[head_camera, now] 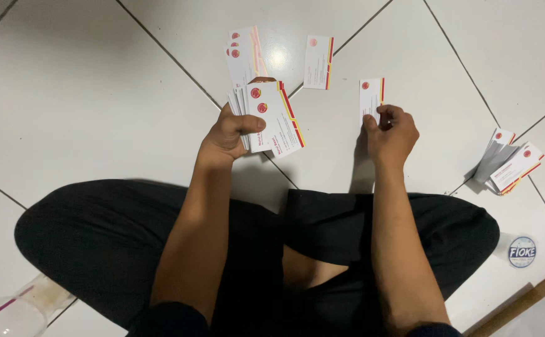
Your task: The person sits on a tiled floor and repeatedly picks up stacks of small white cards with red and yellow markings. They separate the cards one by one, placing them into piles on the floor. The process continues with the person gathering the scattered cards back into a single stack and repeating the separation process.
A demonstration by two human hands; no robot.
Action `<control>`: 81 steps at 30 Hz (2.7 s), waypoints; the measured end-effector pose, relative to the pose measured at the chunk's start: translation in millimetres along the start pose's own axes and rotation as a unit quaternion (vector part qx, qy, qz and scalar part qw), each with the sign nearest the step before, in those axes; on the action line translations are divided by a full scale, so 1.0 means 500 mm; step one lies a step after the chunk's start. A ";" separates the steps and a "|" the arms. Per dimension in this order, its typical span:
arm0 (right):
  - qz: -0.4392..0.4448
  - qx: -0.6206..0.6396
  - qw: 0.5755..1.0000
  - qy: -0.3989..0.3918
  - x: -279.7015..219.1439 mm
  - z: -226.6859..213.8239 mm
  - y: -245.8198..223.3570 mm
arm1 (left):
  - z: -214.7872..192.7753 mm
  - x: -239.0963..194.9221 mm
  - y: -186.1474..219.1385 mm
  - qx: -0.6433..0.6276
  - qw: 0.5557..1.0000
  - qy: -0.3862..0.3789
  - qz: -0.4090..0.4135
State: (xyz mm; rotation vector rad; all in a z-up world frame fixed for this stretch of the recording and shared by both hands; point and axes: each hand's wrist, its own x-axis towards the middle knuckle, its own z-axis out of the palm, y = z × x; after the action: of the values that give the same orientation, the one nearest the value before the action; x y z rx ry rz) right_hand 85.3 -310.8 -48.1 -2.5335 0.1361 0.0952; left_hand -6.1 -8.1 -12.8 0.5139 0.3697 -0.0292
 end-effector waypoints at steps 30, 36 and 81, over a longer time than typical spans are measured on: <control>0.021 -0.035 0.999 0.001 -0.037 -0.099 -0.041 | 0.064 -0.031 -0.094 0.022 0.991 -0.016 -0.129; -0.009 0.333 0.922 -0.198 -0.156 -0.045 -0.081 | 0.009 -0.006 -0.157 0.057 0.989 -0.049 -0.125; 0.137 0.476 0.853 -0.166 -0.053 -0.093 -0.036 | 0.092 -0.028 -0.134 0.012 0.985 -0.098 -0.140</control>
State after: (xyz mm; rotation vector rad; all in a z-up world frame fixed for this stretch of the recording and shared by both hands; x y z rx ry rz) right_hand 62.7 -320.4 2.6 -1.4608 0.3148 0.4551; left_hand -11.6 -89.9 -2.4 0.4758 0.2472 -0.3546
